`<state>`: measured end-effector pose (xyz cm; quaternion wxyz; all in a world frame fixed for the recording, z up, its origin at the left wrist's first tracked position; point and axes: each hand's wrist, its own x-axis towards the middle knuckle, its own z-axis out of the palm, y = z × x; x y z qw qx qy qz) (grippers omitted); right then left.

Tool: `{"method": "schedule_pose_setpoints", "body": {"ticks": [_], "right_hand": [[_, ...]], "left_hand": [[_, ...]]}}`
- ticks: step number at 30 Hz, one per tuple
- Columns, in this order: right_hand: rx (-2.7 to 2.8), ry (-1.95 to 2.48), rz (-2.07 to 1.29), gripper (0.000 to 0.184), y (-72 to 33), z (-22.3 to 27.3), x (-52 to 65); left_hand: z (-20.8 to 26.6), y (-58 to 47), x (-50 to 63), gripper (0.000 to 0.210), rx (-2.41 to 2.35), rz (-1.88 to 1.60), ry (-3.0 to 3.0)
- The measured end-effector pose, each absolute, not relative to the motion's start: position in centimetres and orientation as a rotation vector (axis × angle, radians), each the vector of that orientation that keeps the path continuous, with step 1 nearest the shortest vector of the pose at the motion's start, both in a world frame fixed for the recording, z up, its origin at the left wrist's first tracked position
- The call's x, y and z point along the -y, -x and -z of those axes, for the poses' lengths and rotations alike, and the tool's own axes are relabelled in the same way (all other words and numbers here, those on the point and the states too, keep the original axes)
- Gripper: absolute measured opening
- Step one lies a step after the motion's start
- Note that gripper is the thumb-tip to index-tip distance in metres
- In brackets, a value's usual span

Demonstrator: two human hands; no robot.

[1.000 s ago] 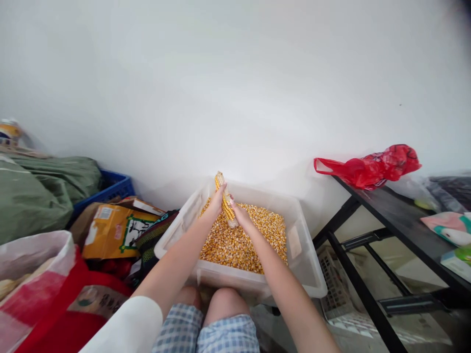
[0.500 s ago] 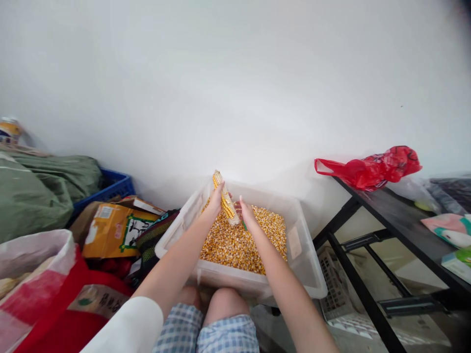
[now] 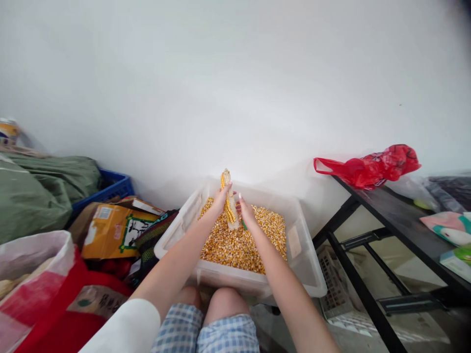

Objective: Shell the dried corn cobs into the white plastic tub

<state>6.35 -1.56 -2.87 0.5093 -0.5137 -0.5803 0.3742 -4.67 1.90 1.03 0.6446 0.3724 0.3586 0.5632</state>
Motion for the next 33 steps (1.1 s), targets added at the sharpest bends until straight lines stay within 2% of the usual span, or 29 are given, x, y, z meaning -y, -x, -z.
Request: {"method": "schedule_pose_setpoints", "body": {"ticks": [6, 12, 17, 26, 29, 33], "right_hand": [[1.393, 1.192, -0.917, 0.044, -5.2, 2.4, 1.9], [1.129, 1.279, -1.167, 0.053, -5.5, 2.4, 1.8], [1.447, 1.085, -1.080, 0.046, -5.5, 1.8, 2.3], [1.470, 0.997, -1.387, 0.044, -5.7, 0.7, 3.4], [1.513, 1.043, -1.342, 0.047, -5.4, 0.7, 3.7], [1.704, 1.198, -1.024, 0.050, -5.1, 0.8, 4.2]], "left_hand": [[-0.7, 3.9, -1.6, 0.046, -0.823, -1.322, -1.012], [-1.7, 4.6, -1.6, 0.053, -0.788, -1.246, -0.786], [-1.9, 5.2, -2.3, 0.043, -0.814, -1.344, -0.674], [-2.4, 7.4, -3.2, 0.041, -0.763, -1.309, -0.536], [-2.5, 7.6, -3.1, 0.038, -0.792, -1.326, -0.513], [-2.2, 7.6, -3.2, 0.029, -0.834, -1.351, -0.554]]}}
